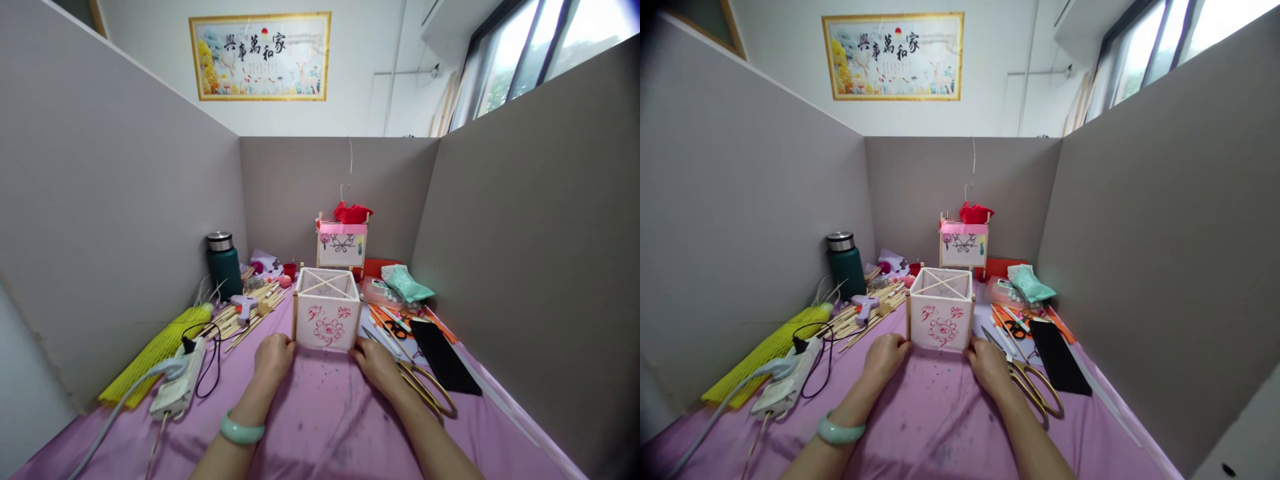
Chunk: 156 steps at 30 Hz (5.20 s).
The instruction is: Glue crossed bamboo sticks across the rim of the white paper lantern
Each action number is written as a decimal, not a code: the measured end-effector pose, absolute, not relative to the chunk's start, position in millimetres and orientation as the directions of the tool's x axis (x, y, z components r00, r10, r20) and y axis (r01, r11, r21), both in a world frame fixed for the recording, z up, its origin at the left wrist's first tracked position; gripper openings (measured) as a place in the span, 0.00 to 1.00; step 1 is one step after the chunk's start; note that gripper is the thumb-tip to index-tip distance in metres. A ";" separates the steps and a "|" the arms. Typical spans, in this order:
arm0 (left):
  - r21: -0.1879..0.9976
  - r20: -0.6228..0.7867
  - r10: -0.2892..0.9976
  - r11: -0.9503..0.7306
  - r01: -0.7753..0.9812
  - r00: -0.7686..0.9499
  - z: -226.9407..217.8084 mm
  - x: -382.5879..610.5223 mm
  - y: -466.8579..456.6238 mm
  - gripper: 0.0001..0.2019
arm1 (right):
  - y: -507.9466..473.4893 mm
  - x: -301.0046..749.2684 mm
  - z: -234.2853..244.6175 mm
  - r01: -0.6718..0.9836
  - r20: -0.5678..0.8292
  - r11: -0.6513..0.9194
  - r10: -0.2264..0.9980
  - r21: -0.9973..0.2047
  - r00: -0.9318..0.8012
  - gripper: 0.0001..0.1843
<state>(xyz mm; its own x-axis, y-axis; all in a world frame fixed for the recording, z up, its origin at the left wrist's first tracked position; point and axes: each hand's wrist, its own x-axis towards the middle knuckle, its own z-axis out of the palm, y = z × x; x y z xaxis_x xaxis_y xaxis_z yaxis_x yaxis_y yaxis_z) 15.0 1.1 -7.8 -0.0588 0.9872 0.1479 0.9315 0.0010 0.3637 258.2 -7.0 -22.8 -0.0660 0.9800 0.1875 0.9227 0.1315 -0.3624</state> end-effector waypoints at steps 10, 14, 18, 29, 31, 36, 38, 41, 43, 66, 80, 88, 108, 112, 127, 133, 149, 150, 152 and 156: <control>0.334 0.127 0.990 0.012 0.943 -0.058 -5.9 17.7 0.2 0.14 | -5.1 257.5 -27.4 0.929 0.181 0.120 0.982 -0.351 -0.058 0.13; 0.351 0.099 0.994 0.016 0.936 -0.054 -5.1 15.7 0.1 0.13 | -5.6 257.5 -27.1 0.929 0.180 0.118 0.982 -0.350 -0.057 0.13; 0.356 0.088 0.995 0.016 0.934 -0.050 -5.1 15.4 1.3 0.11 | -5.9 256.8 -27.0 0.931 0.183 0.119 0.981 -0.346 -0.058 0.13; 0.366 0.096 0.994 0.005 0.930 -0.043 -8.7 13.9 3.6 0.11 | -5.1 256.7 -29.1 0.939 0.184 0.114 0.981 -0.325 -0.056 0.13; 0.370 0.094 0.994 0.009 0.929 -0.048 -9.8 13.5 4.7 0.11 | -4.7 256.7 -29.8 0.939 0.187 0.117 0.981 -0.322 -0.058 0.12; 0.385 0.110 0.993 -0.003 0.923 -0.042 -11.4 13.1 5.2 0.11 | -3.7 256.9 -30.8 0.940 0.186 0.124 0.980 -0.318 -0.066 0.12; 0.394 0.120 0.992 -0.007 0.919 -0.044 -12.0 12.7 5.0 0.11 | -3.7 256.9 -30.9 0.940 0.189 0.127 0.980 -0.316 -0.069 0.12; 0.408 0.125 0.991 -0.007 0.913 -0.048 -13.2 11.8 5.7 0.10 | -4.2 256.8 -30.3 0.942 0.189 0.126 0.980 -0.310 -0.069 0.12; 0.418 0.125 0.991 -0.006 0.908 -0.051 -14.0 11.0 6.5 0.10 | -4.7 256.5 -29.5 0.944 0.189 0.125 0.980 -0.306 -0.068 0.13; 0.542 0.234 0.969 -0.060 0.839 -0.082 -14.6 11.2 6.6 0.11 | -5.6 255.9 -29.4 0.946 0.200 0.122 0.978 -0.299 -0.063 0.13; 0.605 0.363 0.930 -0.192 0.773 -0.053 -16.1 12.7 7.7 0.08 | -7.9 254.8 -27.8 0.947 0.202 0.125 0.977 -0.295 -0.066 0.12; 0.593 0.378 0.925 -0.207 0.778 -0.042 -13.4 13.5 6.8 0.07 | -8.2 254.8 -25.7 0.946 0.195 0.124 0.978 -0.300 -0.066 0.12; 0.632 0.440 0.894 -0.242 0.737 -0.083 -11.9 14.0 4.6 0.10 | -8.5 255.0 -25.5 0.938 0.192 0.127 0.979 -0.323 -0.066 0.11; 0.638 0.485 0.870 -0.284 0.716 -0.088 -10.8 14.6 4.3 0.12 | -8.0 254.9 -25.5 0.940 0.191 0.124 0.980 -0.317 -0.065 0.11; 0.623 0.489 0.870 -0.295 0.725 -0.066 -11.0 14.1 5.3 0.08 | -7.5 254.3 -27.0 0.942 0.186 0.112 0.981 -0.316 -0.054 0.11; 0.622 0.487 0.871 -0.295 0.725 -0.063 -10.7 13.8 4.7 0.09 | -8.3 254.1 -26.6 0.943 0.185 0.115 0.981 -0.313 -0.058 0.11; 0.626 0.462 0.884 -0.271 0.731 -0.068 -12.8 13.6 5.5 0.07 | -12.5 253.5 -23.1 0.940 0.224 0.138 0.972 -0.312 -0.068 0.12; 0.626 0.460 0.885 -0.273 0.731 -0.064 -13.0 13.6 5.6 0.07 | -12.8 253.5 -22.6 0.939 0.228 0.140 0.971 -0.314 -0.068 0.13; 0.622 0.463 0.885 -0.281 0.731 -0.055 -13.5 13.7 6.0 0.07 | -12.7 253.8 -22.1 0.938 0.237 0.144 0.969 -0.316 -0.069 0.14; 0.614 0.485 0.873 -0.303 0.729 -0.046 -14.4 14.0 7.6 0.06 | -11.5 254.3 -23.8 0.942 0.251 0.129 0.967 -0.311 -0.050 0.12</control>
